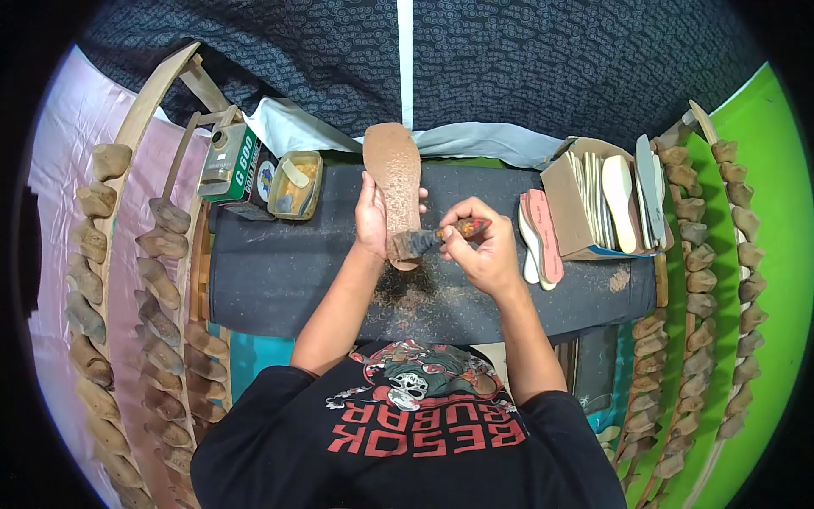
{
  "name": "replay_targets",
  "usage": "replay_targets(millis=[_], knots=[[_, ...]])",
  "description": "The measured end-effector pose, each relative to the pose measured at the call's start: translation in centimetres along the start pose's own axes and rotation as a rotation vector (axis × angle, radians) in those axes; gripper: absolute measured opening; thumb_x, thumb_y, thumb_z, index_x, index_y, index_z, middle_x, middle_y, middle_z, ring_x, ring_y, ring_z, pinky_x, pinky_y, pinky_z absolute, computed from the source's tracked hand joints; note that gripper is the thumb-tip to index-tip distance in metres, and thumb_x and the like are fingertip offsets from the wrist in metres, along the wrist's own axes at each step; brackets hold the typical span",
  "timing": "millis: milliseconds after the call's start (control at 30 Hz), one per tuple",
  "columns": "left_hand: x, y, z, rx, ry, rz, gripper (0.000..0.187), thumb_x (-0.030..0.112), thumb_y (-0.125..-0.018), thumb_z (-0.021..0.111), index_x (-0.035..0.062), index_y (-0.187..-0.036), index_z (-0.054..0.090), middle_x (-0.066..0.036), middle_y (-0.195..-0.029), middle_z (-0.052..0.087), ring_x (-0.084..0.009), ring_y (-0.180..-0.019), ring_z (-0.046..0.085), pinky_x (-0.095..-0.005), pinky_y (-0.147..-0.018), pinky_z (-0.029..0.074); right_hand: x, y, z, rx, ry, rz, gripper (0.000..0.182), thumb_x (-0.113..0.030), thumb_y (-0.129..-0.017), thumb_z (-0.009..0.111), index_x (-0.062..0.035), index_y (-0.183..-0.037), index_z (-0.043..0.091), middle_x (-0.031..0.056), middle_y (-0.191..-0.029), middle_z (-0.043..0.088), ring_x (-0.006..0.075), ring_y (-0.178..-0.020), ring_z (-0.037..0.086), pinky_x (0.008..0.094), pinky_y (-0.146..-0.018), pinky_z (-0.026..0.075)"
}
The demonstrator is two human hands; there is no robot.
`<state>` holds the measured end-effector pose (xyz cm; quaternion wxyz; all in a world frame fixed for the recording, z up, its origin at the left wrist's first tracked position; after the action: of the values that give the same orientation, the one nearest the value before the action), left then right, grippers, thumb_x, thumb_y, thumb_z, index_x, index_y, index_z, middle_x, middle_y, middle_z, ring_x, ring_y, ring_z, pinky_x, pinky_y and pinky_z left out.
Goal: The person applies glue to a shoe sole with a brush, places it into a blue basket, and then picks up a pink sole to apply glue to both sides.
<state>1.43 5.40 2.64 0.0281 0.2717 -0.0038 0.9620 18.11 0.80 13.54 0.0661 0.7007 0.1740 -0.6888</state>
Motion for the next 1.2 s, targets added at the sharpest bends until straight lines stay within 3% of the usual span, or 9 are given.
replay_targets(millis=[167, 333, 400, 467, 667, 800, 867, 1000, 1200], knots=[[1.1, -0.1, -0.5, 0.010, 0.038, 0.072, 0.070, 0.060, -0.105, 0.023, 0.0048, -0.132, 0.055, -0.014, -0.116, 0.068, -0.0254, -0.093, 0.070, -0.0373, -0.073, 0.061, 1.2, 0.7, -2.8, 0.086, -0.012, -0.019, 0.002, -0.002, -0.092, 0.060, -0.0018, -0.090, 0.060, 0.0016, -0.075, 0.062, 0.0063, -0.058, 0.061, 0.0212, -0.054, 0.051], [0.3, -0.2, -0.1, 0.017, 0.036, 0.060, 0.070, 0.061, -0.105, 0.023, 0.0049, -0.131, 0.056, -0.013, -0.114, 0.068, -0.0247, -0.092, 0.070, -0.0367, -0.072, 0.061, 0.0, 0.9, -1.2, 0.162, -0.105, -0.063, 0.002, -0.002, -0.089, 0.061, -0.0021, -0.088, 0.060, 0.0004, -0.075, 0.061, 0.0069, -0.062, 0.062, 0.0216, -0.056, 0.050], [0.3, -0.3, 0.1, 0.013, 0.034, 0.065, 0.071, 0.062, -0.104, 0.023, 0.0050, -0.131, 0.056, -0.013, -0.113, 0.068, -0.0244, -0.092, 0.069, -0.0365, -0.072, 0.061, -0.3, 1.0, -0.1, 0.017, 0.093, -0.120, 0.004, -0.004, -0.088, 0.063, -0.0023, -0.086, 0.060, 0.0001, -0.077, 0.061, 0.0076, -0.064, 0.061, 0.0229, -0.058, 0.048], [0.4, -0.3, 0.0, 0.028, 0.000, 0.043, 0.073, 0.063, -0.104, 0.022, 0.0051, -0.131, 0.056, -0.012, -0.112, 0.068, -0.0236, -0.091, 0.069, -0.0364, -0.071, 0.061, 0.4, 1.0, -0.8, 0.008, 0.213, -0.165, 0.006, -0.005, -0.086, 0.064, -0.0023, -0.083, 0.060, -0.0001, -0.077, 0.060, 0.0076, -0.062, 0.058, 0.0237, -0.058, 0.046], [0.1, 0.4, -0.1, -0.062, -0.002, -0.067, 0.073, 0.065, -0.103, 0.021, 0.0065, -0.128, 0.056, -0.012, -0.106, 0.069, -0.0226, -0.087, 0.070, -0.0369, -0.070, 0.062, 0.7, 0.5, -3.4, 0.230, -0.104, -0.189, 0.004, -0.003, -0.090, 0.060, -0.0012, -0.093, 0.059, 0.0022, -0.081, 0.061, 0.0067, -0.057, 0.056, 0.0201, -0.052, 0.046], [-0.6, 0.5, 0.8, 0.025, -0.010, -0.029, 0.071, 0.064, -0.103, 0.021, 0.0079, -0.129, 0.055, -0.012, -0.103, 0.069, -0.0230, -0.086, 0.070, -0.0374, -0.070, 0.062, 0.3, 0.3, -1.9, 0.224, -0.124, -0.155, 0.002, -0.002, -0.091, 0.060, -0.0012, -0.093, 0.059, 0.0025, -0.082, 0.061, 0.0063, -0.059, 0.056, 0.0200, -0.054, 0.046], [-0.7, 0.6, 0.8, -0.023, -0.080, -0.052, 0.073, 0.066, -0.103, 0.022, 0.0069, -0.130, 0.053, -0.008, -0.106, 0.065, -0.0206, -0.090, 0.068, -0.0374, -0.074, 0.060, 0.6, 0.4, -1.7, 0.181, 0.096, -0.182, 0.003, -0.002, -0.092, 0.060, -0.0012, -0.094, 0.059, 0.0021, -0.082, 0.061, 0.0054, -0.062, 0.056, 0.0197, -0.057, 0.045], [-0.9, 0.8, 0.5, 0.073, -0.034, -0.015, 0.071, 0.065, -0.103, 0.022, 0.0091, -0.135, 0.051, -0.007, -0.112, 0.065, -0.0212, -0.095, 0.067, -0.0375, -0.076, 0.060, 0.2, 0.2, -3.1, 0.314, 0.045, -0.260, 0.005, 0.001, -0.092, 0.060, -0.0018, -0.096, 0.058, 0.0006, -0.080, 0.059, 0.0047, -0.065, 0.056, 0.0193, -0.058, 0.044], [-2.8, 2.2, 1.3, -0.096, -0.054, -0.133, 0.069, 0.063, -0.104, 0.021, 0.0103, -0.137, 0.051, -0.008, -0.116, 0.066, -0.0208, -0.095, 0.067, -0.0375, -0.074, 0.059, -0.4, -1.2, -1.3, 0.334, -0.091, -0.252, 0.005, -0.004, -0.097, 0.061, -0.0014, -0.101, 0.058, 0.0037, -0.092, 0.062, 0.0082, -0.070, 0.062, 0.0238, -0.063, 0.054]])
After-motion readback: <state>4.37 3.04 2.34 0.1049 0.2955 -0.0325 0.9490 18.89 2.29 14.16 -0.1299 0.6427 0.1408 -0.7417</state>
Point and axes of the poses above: each hand's wrist, its own y-axis away from the middle knuckle, its own z-axis out of the palm, x = y × z, the point moved 5 cm from there along -y, towards the middle knuckle
